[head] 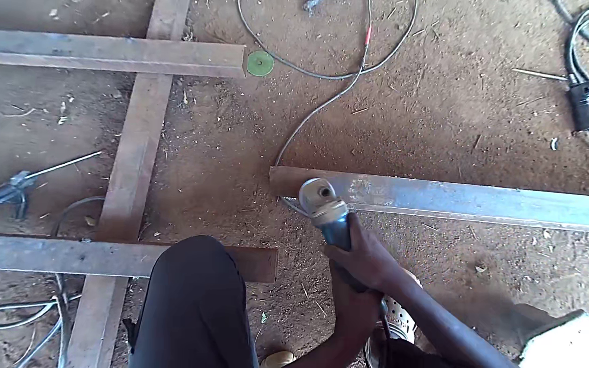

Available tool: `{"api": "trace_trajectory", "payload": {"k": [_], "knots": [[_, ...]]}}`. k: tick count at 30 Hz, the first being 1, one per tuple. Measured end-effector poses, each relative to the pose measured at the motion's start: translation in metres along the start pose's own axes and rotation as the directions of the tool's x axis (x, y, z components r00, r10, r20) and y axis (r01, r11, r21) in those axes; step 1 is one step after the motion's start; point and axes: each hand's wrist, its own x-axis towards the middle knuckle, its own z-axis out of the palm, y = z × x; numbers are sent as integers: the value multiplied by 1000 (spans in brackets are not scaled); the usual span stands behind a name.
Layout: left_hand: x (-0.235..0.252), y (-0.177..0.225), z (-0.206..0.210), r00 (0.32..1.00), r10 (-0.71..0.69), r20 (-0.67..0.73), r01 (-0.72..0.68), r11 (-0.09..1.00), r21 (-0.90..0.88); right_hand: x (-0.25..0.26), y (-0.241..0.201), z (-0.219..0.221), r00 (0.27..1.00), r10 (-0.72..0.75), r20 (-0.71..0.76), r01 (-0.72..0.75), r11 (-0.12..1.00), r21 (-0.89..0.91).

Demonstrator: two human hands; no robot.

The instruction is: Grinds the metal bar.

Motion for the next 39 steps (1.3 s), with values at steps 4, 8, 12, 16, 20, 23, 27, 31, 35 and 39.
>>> {"api": "trace_trajectory", "payload": {"k": [4, 8, 12, 16, 20, 23, 27, 31, 35, 39], "knots": [[7, 11, 11, 970, -122, 212, 75, 973, 218, -11, 17, -23, 987, 92, -128, -87, 995, 46], [35, 11, 54, 777, -323, 541, -1, 858, 514, -29, 65, -67, 833, 293, -469, -227, 955, 193], [44, 2, 75, 702, -366, 611, -43, 834, 550, -30, 91, -76, 695, 364, -620, -222, 929, 295], [33, -4, 70, 897, -189, 399, -52, 852, 521, -12, 70, -74, 880, 237, -412, -168, 966, 197], [22, -17, 83, 946, -61, 319, -83, 905, 416, -3, 75, -89, 966, 115, -232, -74, 981, 180], [15, -21, 111, 855, -213, 472, -51, 872, 486, -30, 109, -113, 905, 251, -345, -151, 945, 290], [13, -40, 172, 667, -408, 623, -77, 794, 603, -61, 171, -156, 714, 421, -559, -191, 886, 423], [-5, -68, 193, 743, -321, 588, -41, 854, 518, -80, 176, -164, 687, 442, -576, -284, 894, 347], [-25, -92, 170, 892, -116, 436, -66, 923, 379, -78, 164, -142, 868, 268, -419, -172, 952, 253], [-30, -93, 177, 868, -160, 469, -34, 925, 379, -83, 170, -150, 888, 246, -388, -165, 959, 232]]}}
